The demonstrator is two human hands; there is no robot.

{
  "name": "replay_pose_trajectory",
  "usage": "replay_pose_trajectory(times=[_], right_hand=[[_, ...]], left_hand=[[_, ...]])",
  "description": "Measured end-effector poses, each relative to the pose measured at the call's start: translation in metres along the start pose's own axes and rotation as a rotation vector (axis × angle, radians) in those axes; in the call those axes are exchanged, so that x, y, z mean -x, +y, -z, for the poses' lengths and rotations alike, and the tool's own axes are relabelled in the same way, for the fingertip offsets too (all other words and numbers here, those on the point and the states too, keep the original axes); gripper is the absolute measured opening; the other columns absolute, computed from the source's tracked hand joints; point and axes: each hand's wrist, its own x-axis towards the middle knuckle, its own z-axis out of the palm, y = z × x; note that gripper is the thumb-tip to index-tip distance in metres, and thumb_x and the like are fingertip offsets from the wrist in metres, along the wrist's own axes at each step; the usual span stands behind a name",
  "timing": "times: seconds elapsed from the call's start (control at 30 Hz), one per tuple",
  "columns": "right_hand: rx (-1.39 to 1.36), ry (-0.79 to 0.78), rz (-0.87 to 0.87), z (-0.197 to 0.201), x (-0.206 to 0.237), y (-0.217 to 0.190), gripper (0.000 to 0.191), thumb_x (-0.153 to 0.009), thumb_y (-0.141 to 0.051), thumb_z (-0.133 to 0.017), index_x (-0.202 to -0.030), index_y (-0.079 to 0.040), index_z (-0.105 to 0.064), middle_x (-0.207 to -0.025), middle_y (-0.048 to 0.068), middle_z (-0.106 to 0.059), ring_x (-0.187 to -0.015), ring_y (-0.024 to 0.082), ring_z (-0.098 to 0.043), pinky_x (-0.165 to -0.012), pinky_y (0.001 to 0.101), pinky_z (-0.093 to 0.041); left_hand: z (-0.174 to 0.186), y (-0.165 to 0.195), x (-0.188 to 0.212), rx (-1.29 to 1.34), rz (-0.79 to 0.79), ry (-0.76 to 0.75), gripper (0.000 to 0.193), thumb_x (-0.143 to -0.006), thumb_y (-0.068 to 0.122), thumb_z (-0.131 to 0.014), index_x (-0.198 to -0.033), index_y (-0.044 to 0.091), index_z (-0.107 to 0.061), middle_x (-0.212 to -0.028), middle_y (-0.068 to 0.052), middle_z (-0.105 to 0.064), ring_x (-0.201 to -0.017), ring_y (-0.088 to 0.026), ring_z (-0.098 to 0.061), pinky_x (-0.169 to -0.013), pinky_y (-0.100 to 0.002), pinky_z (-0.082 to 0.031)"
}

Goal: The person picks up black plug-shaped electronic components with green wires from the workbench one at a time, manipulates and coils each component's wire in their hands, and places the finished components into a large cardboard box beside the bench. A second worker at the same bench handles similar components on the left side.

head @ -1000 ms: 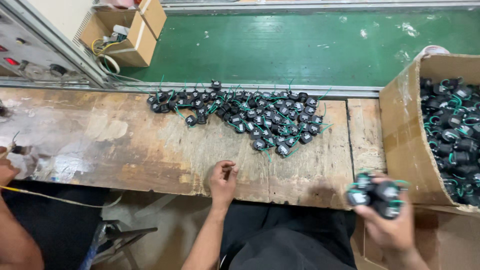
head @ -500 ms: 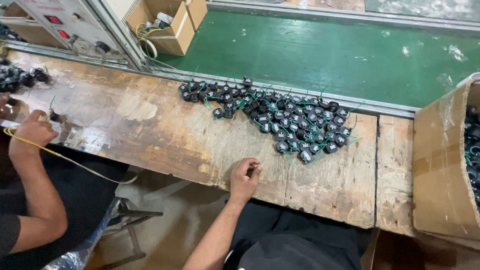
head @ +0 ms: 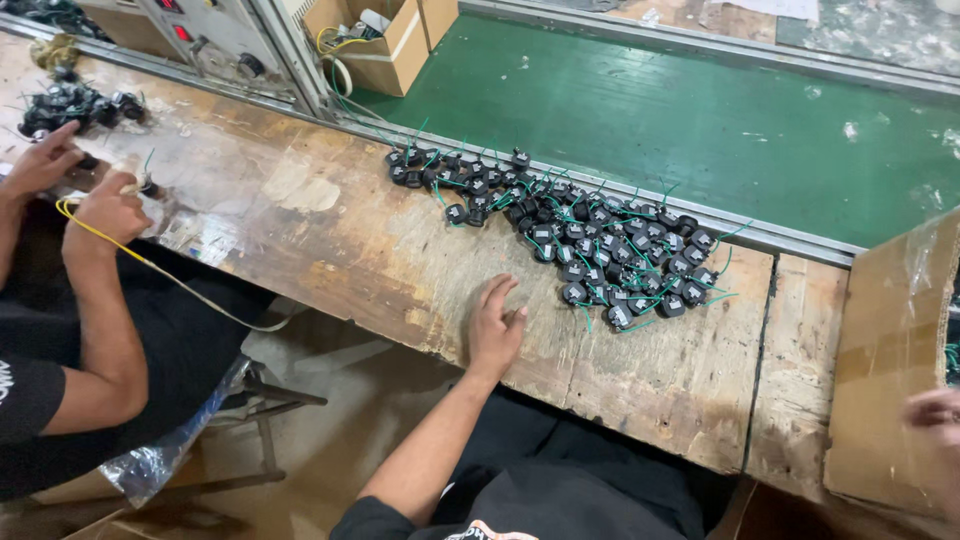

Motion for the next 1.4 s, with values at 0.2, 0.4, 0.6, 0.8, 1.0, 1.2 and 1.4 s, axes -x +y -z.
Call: replay_pose_trajectory(times=[0.2,0.4,0.6,0.8,1.0,1.2,1.4], right_hand=[[-0.564,-0.669,-0.109,-0.120,0.071,-0.064,0.018,-0.081,-0.006,-0.079,-0.099,-0.005,-0.078,-0.102,0.007,-0.077,-0.102,0.023,-0.071,-0.089,0.0359,-0.060],[-0.994,-0.800,-0.215,-0.150,0.095,-0.087,0.016,-0.089,-0.001,-0.075,-0.106,0.001,-0.074,-0.108,0.014,-0.073,-0.094,0.021,-0.072,-0.085,0.0333,-0.058],[-0.978,-0.800,-0.422,-0.169,0.108,-0.071,0.014,-0.091,-0.001,-0.073,-0.104,0.003,-0.074,-0.105,0.013,-0.069,-0.094,0.018,-0.069,-0.084,0.0311,-0.055],[-1.136,-0.744,-0.559,-0.196,0.135,-0.049,0.020,-0.093,0.000,-0.071,-0.112,0.004,-0.069,-0.108,0.014,-0.068,-0.098,0.019,-0.067,-0.087,0.0327,-0.055],[-1.279,-0.455,-0.815,-0.208,0.129,-0.038,0.059,-0.088,-0.001,-0.067,-0.143,-0.005,-0.045,-0.116,0.012,-0.062,-0.097,0.020,-0.066,-0.083,0.0365,-0.057],[-1.273,-0.418,-1.027,-0.250,0.121,-0.031,0.080,-0.085,0.002,-0.066,-0.155,-0.015,-0.032,-0.121,0.005,-0.054,-0.104,0.014,-0.062,-0.089,0.0391,-0.060],[-1.333,-0.675,-0.920,-0.259,0.121,-0.019,0.055,-0.094,-0.003,-0.064,-0.145,-0.002,-0.043,-0.106,0.015,-0.070,-0.099,0.021,-0.070,-0.085,0.0333,-0.056]], left_hand=[[-0.046,0.025,-0.009,-0.333,-0.360,-0.218,0.054,-0.078,0.011,-0.078,-0.130,0.005,-0.064,-0.147,-0.018,-0.050,-0.140,-0.039,-0.039,-0.115,-0.049,-0.029],[-0.060,0.030,0.005,-0.295,-0.224,-0.238,0.026,-0.089,0.021,-0.080,-0.111,0.012,-0.069,-0.132,-0.001,-0.068,-0.128,-0.025,-0.059,-0.114,-0.039,-0.045],[-0.053,0.045,0.010,-0.383,-0.576,-0.218,0.047,-0.074,0.015,-0.077,-0.120,0.005,-0.069,-0.134,-0.018,-0.064,-0.125,-0.038,-0.055,-0.104,-0.047,-0.041],[-0.050,0.015,0.005,-0.172,-0.242,-0.088,0.022,-0.086,0.014,-0.077,-0.106,0.007,-0.072,-0.120,-0.010,-0.074,-0.115,-0.030,-0.069,-0.099,-0.041,-0.054],[-0.053,0.009,0.039,0.345,-0.168,-0.133,0.028,-0.090,-0.001,-0.075,-0.116,0.008,-0.076,-0.122,-0.012,-0.077,-0.114,-0.024,-0.074,-0.099,-0.034,-0.057],[-0.040,0.046,0.065,0.271,-0.495,-0.877,0.043,-0.097,-0.001,-0.059,-0.139,0.010,-0.063,-0.143,-0.015,-0.065,-0.143,-0.033,-0.054,-0.120,-0.045,-0.040],[-0.014,0.066,0.026,-0.004,-0.506,-0.760,0.036,-0.087,0.009,-0.072,-0.122,0.008,-0.071,-0.123,-0.014,-0.069,-0.121,-0.035,-0.060,-0.102,-0.046,-0.047]])
